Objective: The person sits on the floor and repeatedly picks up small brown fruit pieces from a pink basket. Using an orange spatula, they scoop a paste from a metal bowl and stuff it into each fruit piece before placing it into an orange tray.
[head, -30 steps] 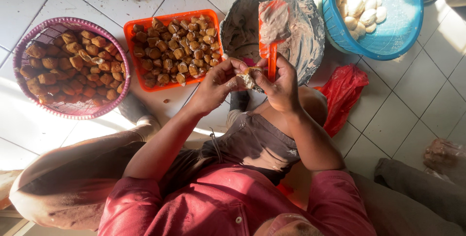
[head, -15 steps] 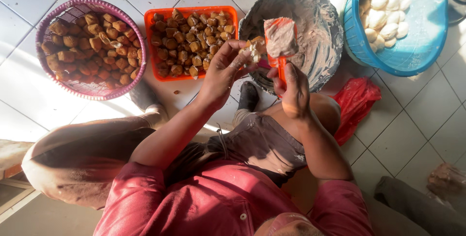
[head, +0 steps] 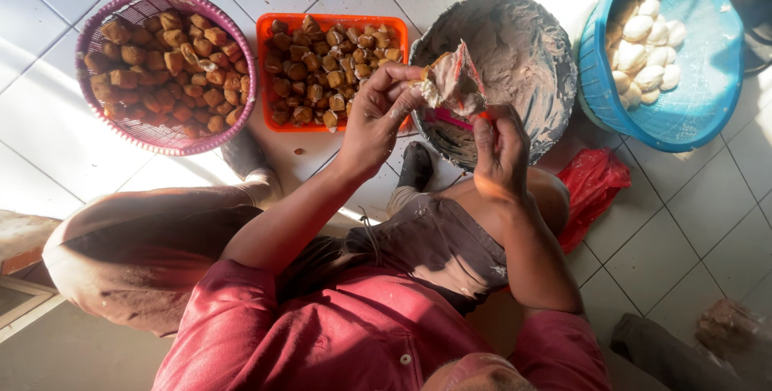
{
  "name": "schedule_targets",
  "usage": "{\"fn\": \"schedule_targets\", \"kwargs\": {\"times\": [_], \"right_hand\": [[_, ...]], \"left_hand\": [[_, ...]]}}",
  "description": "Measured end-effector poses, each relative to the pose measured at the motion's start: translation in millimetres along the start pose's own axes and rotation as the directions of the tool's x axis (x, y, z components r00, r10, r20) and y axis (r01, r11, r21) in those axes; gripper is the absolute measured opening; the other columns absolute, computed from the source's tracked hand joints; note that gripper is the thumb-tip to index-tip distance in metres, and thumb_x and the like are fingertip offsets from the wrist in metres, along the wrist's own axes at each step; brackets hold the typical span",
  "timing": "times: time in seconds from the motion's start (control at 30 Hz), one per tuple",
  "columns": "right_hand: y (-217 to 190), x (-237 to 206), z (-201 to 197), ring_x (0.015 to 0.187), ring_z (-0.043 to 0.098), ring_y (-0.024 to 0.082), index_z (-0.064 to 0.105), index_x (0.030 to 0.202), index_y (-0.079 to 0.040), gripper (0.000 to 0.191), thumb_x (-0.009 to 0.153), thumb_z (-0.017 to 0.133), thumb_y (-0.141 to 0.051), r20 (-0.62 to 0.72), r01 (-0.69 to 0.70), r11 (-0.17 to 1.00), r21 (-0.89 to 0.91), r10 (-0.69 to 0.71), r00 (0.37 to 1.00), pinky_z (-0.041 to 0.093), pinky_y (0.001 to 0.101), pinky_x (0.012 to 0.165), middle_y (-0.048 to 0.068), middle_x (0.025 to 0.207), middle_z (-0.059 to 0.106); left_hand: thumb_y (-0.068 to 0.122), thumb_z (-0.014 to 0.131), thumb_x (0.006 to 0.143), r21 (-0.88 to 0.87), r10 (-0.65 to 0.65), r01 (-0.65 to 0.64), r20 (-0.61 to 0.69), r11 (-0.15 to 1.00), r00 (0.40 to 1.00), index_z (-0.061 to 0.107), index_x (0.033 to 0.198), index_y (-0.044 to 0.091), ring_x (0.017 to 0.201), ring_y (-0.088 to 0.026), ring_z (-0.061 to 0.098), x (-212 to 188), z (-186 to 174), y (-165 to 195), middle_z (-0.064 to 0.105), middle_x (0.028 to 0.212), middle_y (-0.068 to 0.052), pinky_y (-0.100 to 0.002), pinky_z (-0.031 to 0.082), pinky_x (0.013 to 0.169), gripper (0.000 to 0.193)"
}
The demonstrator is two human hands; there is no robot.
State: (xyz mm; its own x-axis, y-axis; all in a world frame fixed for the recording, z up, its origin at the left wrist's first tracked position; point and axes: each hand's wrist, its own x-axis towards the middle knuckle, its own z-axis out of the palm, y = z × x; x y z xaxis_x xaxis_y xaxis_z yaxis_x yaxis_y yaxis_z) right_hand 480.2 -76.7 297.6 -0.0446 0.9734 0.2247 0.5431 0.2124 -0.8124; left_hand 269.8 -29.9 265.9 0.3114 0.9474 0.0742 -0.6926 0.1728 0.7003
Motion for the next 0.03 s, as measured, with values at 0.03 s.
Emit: {"fn": "schedule_targets", "kwargs": {"times": [0.03], "right_hand": [[-1.3,0.1,-1.7,0.084,0.054,0.017,0.063,0.107,-0.002,0.023,0.113,0.054,-0.022,-0.012,-0.004,0.996,-0.087,0.003,1.000,0.044,0.0292,0.077,0.006,0.098,0.060]], "left_hand": [[0.009,0.061,0.111,-0.004,0.023,-0.023,0.026,1.000,0.999,0.056,0.132,0.000,0.115,-0.012,0.065,0.1,-1.1,2.8,0.069,0.123,-0.008,-0.031,0.053,0.106,0.023]]}}
